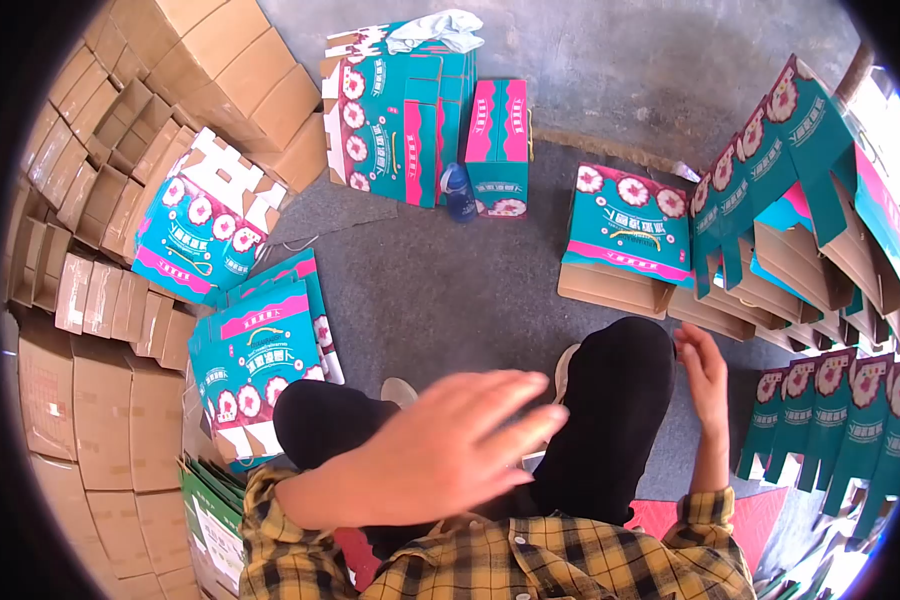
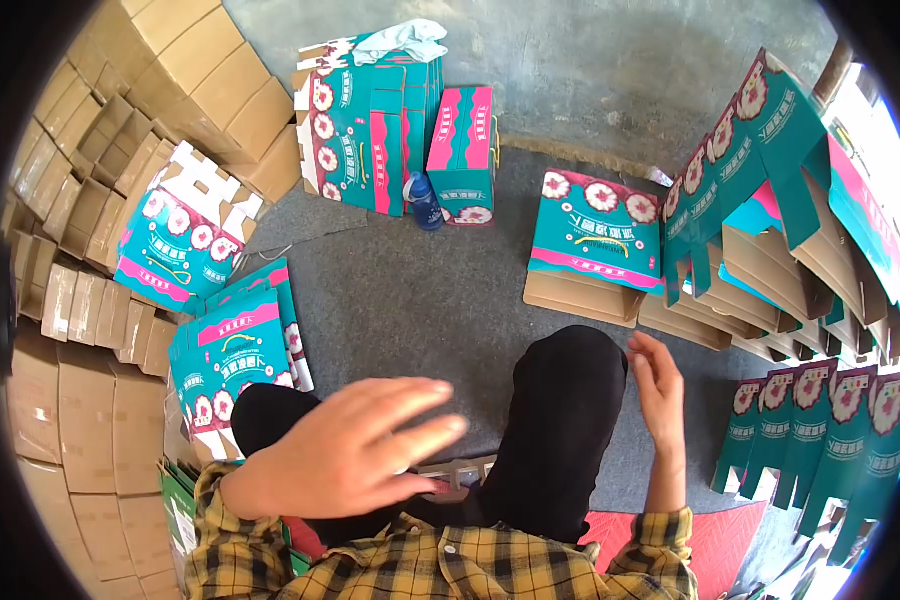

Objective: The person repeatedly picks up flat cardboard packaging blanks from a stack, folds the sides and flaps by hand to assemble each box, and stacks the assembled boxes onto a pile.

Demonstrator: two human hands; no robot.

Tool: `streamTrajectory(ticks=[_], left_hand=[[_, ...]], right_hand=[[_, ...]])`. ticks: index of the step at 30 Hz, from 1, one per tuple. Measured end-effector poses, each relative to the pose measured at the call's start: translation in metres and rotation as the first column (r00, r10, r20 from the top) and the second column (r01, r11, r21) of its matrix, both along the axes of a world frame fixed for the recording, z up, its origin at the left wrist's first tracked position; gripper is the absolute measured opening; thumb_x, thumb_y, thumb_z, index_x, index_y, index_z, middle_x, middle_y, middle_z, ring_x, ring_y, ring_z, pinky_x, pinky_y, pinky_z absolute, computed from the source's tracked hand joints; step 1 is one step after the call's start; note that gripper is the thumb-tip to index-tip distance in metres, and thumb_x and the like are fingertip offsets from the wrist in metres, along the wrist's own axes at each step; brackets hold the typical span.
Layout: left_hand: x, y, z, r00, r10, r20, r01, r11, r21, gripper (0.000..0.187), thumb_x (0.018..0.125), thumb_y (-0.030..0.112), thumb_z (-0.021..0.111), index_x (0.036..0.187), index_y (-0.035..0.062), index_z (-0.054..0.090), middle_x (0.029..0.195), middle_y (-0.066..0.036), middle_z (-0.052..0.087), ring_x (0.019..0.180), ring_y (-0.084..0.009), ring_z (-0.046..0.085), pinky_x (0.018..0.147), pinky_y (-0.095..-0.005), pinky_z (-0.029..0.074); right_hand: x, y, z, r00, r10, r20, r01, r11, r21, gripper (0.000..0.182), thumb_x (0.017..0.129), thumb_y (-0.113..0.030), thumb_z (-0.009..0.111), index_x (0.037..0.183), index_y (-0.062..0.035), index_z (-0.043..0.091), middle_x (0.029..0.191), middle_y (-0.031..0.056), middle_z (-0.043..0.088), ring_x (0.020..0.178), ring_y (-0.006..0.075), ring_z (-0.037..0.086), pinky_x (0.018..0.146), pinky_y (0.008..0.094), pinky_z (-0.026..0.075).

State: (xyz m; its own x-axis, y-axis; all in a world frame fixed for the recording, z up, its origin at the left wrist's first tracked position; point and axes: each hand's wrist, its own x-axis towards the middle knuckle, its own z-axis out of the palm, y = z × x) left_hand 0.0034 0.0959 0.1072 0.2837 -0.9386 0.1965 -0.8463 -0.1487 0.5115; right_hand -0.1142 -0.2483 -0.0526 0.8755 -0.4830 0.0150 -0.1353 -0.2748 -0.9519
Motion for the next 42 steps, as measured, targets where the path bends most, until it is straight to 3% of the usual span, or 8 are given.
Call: streamTrajectory(ticks=[10,19,20,21,23,32,35,42], left_hand=[[0.026,0.195,-0.076,0.397,0.908,-0.134,-0.85,0.309,-0.428,0.031,0.092,0.01,0.056,0.12,-0.0004,0.057,0.124,-0.014,0.056,0.117,-0.022,0.052,0.098,-0.0334,0.04],[-0.004,0.458,-0.443,-0.465,0.633,-0.619,-0.885,-0.352,0.306,0.049,0.084,0.021,0.066,0.12,-0.0104,0.053,0.117,-0.022,0.059,0.107,-0.0274,0.058,0.093,-0.0349,0.045],[-0.01,0.504,-0.518,-0.395,0.8,-0.452,-0.919,-0.346,0.19,0.026,0.085,0.026,0.063,0.1,0.0045,0.059,0.048,0.005,0.033,0.044,-0.0081,0.039,0.039,-0.0247,0.031],[-0.024,0.488,-0.498,-0.561,0.608,-0.562,-0.823,-0.335,0.459,0.049,0.081,0.024,0.066,0.118,-0.0067,0.054,0.107,-0.016,0.061,0.098,-0.0263,0.059,0.083,-0.0359,0.048],[-0.034,0.445,-0.454,-0.685,0.27,-0.676,-0.724,-0.352,0.593,0.04,0.083,0.027,0.063,0.116,0.0049,0.057,0.099,-0.006,0.058,0.089,-0.0193,0.057,0.074,-0.0372,0.046],[-0.012,0.431,-0.482,-0.579,0.077,-0.812,-0.736,-0.477,0.48,0.035,0.083,0.022,0.06,0.114,0.007,0.058,0.095,-0.004,0.059,0.085,-0.0213,0.059,0.071,-0.038,0.047],[-0.007,0.446,-0.504,-0.854,0.476,-0.208,-0.512,-0.7,0.499,0.035,0.081,0.022,0.064,0.103,-0.0045,0.063,0.093,-0.012,0.067,0.079,-0.0266,0.065,0.069,-0.0388,0.051],[-0.027,0.478,-0.567,-0.646,0.208,-0.734,-0.609,-0.721,0.331,0.055,0.073,0.028,0.076,0.103,-0.0153,0.061,0.098,-0.019,0.068,0.082,-0.0274,0.068,0.07,-0.0367,0.055]], right_hand=[[-0.007,0.054,0.079,0.976,0.174,0.129,-0.082,0.85,-0.521,0.035,0.092,-0.022,0.057,0.118,0.0015,0.056,0.11,0.0153,0.059,0.096,0.0242,0.059,0.082,0.035,0.047],[0.03,0.111,0.109,0.84,0.529,-0.121,-0.501,0.671,-0.546,0.034,0.076,-0.005,0.065,0.109,-0.0004,0.062,0.106,0.0167,0.064,0.1,0.033,0.062,0.088,0.0389,0.048],[0.031,0.128,0.107,0.78,0.596,-0.19,-0.596,0.617,-0.513,0.032,0.076,-0.006,0.067,0.107,-0.0006,0.063,0.105,0.0166,0.065,0.099,0.0345,0.062,0.088,0.0409,0.049],[0.032,0.142,0.094,0.703,0.683,-0.198,-0.666,0.534,-0.521,0.032,0.077,-0.008,0.068,0.108,-0.0015,0.063,0.105,0.0153,0.065,0.098,0.0336,0.062,0.087,0.0402,0.05],[0.025,0.172,0.069,0.551,0.786,-0.28,-0.809,0.42,-0.411,0.027,0.081,-0.012,0.067,0.106,-0.0034,0.063,0.102,0.0127,0.065,0.095,0.0299,0.063,0.081,0.0364,0.052],[-0.003,0.227,-0.01,0.295,0.825,-0.482,-0.951,0.301,-0.066,0.028,0.088,-0.014,0.059,0.114,-0.0074,0.06,0.102,0.0126,0.063,0.091,0.0311,0.064,0.077,0.0377,0.053],[-0.019,0.229,-0.03,0.299,0.81,-0.504,-0.943,0.33,-0.028,0.027,0.088,-0.012,0.058,0.114,-0.007,0.06,0.104,0.0133,0.063,0.093,0.0311,0.063,0.08,0.0379,0.053],[-0.026,0.214,-0.018,0.311,0.813,-0.491,-0.932,0.362,0.008,0.029,0.088,-0.012,0.06,0.116,-0.0074,0.058,0.106,0.0141,0.062,0.098,0.0305,0.062,0.082,0.0374,0.052]])
